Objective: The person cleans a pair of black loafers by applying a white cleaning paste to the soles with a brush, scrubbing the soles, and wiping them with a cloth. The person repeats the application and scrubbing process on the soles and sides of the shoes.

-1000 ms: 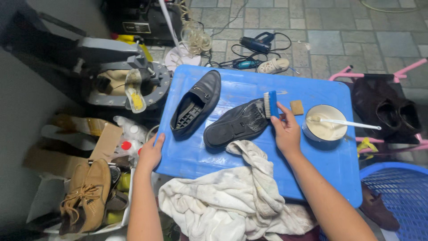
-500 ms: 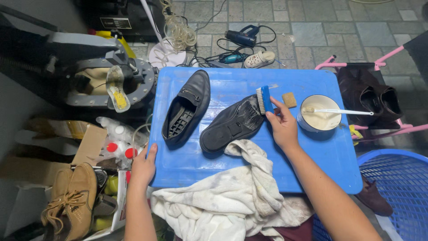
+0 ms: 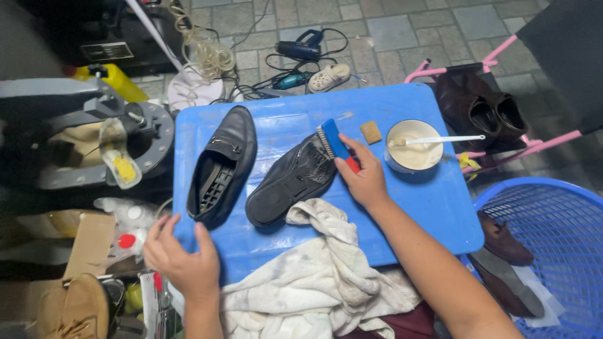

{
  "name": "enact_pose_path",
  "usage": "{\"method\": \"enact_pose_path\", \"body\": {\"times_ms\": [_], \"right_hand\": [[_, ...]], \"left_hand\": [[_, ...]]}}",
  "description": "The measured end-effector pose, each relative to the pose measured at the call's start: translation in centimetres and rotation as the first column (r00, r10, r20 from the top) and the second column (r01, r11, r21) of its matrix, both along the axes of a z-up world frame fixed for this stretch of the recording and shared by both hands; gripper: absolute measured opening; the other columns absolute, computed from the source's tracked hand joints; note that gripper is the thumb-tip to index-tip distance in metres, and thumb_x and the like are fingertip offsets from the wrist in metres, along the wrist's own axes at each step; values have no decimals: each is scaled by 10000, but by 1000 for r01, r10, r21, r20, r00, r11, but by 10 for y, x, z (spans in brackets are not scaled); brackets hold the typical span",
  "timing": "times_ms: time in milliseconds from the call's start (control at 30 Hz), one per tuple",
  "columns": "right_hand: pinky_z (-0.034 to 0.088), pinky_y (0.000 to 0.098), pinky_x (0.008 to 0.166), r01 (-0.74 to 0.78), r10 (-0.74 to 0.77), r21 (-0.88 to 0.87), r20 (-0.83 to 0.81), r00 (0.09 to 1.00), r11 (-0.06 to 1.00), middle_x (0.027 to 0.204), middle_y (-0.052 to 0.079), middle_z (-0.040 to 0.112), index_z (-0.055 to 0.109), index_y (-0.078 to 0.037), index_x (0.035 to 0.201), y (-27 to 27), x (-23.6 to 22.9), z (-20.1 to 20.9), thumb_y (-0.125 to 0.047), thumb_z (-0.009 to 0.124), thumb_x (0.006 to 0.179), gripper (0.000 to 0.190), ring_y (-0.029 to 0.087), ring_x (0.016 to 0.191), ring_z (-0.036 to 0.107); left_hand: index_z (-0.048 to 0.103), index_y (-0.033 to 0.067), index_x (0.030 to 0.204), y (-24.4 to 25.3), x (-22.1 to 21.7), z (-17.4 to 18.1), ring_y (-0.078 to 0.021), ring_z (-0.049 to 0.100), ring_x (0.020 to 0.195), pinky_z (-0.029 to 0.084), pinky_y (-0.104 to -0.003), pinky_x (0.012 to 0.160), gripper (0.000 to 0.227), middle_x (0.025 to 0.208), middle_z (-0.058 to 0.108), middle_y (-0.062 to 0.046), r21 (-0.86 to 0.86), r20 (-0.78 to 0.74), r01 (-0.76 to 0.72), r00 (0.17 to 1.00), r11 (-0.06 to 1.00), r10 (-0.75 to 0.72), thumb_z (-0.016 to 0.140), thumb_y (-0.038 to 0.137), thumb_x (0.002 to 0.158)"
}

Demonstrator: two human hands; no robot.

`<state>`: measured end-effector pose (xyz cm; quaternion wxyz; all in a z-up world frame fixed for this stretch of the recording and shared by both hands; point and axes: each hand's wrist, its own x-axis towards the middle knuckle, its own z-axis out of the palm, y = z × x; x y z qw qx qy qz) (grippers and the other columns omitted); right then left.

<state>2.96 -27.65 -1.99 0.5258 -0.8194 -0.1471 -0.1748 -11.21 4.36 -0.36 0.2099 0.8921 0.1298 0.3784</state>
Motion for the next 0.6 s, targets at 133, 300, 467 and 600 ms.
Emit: {"method": "enact_pose_path", "body": {"times_ms": [133,300,467,600], "right_hand": [[533,317,826,-12,39,-165,163,986,986,1040,130,687,617,-100,1384,-15,-19,41,-154,788,884,531,227,902,674],[561,310,751,-86,51,-295,-123,991,952,1042,90,749,710,-124,1265,-92,-24,122,-198,824,773,511,233,800,709],[574,353,684,35,-292,-686,-263,919,727,891,109,762,780,-206,1187,-127,-16,166,-203,852,700,492,226,719,726],[617,361,683,-145,-386,-747,-487,784,649,890,106,791,788,-248,1171,-133,5,172,-186,874,681,501,238,716,766]], "left_hand": [[635,50,1211,-56,26,24,-371,533,1270,340,-534,1150,407,1288,608,-144,25,4,377,926,926,-377,755,218,860],[646,92,1230,-90,48,37,-353,540,1300,355,-529,1155,396,1348,604,-123,-10,26,543,840,840,-542,750,247,880],[625,95,1331,-102,63,39,-379,531,1316,336,-562,1131,553,1417,570,-182,148,-40,577,815,803,-578,757,308,838],[566,18,1354,-99,68,38,-377,542,1258,374,-555,1045,733,1364,581,-193,151,-73,484,875,862,-478,797,408,778]]}}
